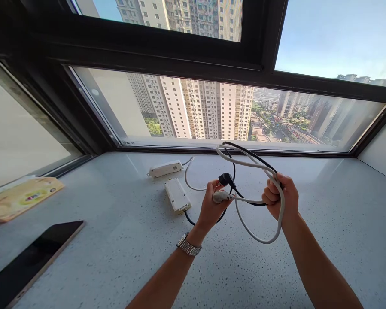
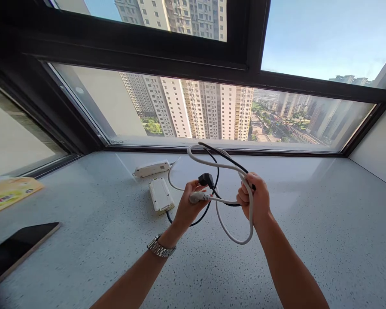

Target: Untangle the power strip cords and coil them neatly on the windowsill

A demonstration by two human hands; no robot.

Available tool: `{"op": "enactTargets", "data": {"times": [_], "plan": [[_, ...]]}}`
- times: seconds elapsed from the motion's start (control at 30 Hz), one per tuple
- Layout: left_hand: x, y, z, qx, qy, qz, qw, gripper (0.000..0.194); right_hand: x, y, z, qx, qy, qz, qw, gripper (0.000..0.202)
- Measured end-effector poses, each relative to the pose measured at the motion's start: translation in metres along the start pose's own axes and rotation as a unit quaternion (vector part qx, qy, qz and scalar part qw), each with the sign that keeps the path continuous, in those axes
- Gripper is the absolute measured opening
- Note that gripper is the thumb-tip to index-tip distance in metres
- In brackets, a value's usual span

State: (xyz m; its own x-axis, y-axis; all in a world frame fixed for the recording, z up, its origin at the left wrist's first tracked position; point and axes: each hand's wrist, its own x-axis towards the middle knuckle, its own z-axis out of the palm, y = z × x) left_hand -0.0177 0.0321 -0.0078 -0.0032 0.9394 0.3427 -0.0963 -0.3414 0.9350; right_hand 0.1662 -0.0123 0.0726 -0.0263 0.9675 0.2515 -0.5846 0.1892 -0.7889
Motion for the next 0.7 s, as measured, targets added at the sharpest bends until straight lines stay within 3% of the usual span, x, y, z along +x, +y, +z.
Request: {"op": "enactTargets", "data": {"times": [0.2, 0.3, 0.4, 0.57, 0.7], "plan": [[-0.009, 0.001, 0.0, -0.003, -0.144, 0.014, 0.99, 0.053, 0.009, -0.017, -0.02, 0.006, -0.111, 0.139, 0.984, 0.048], [-0.016, 0.003, 0.003, 0.018, -0.22, 0.023, 0.975, 0.048, 0.011, -0.023, -0.028, 0.006, -0.139, 0.163, 0.977, 0.047], [-0.023, 0.0, 0.008, 0.081, -0.259, 0.051, 0.961, 0.042, 0.01, -0.028, -0.031, 0.014, -0.145, 0.177, 0.973, 0.044], [-0.03, -0.007, 0.018, 0.24, -0.254, 0.036, 0.936, 0.016, 0.01, -0.032, -0.03, -0.013, -0.066, 0.173, 0.983, 0.04], [-0.031, 0.0, 0.022, 0.361, -0.262, 0.0, 0.895, 0.032, 0.009, -0.037, -0.031, -0.074, 0.056, 0.076, 0.993, 0.029]]}}
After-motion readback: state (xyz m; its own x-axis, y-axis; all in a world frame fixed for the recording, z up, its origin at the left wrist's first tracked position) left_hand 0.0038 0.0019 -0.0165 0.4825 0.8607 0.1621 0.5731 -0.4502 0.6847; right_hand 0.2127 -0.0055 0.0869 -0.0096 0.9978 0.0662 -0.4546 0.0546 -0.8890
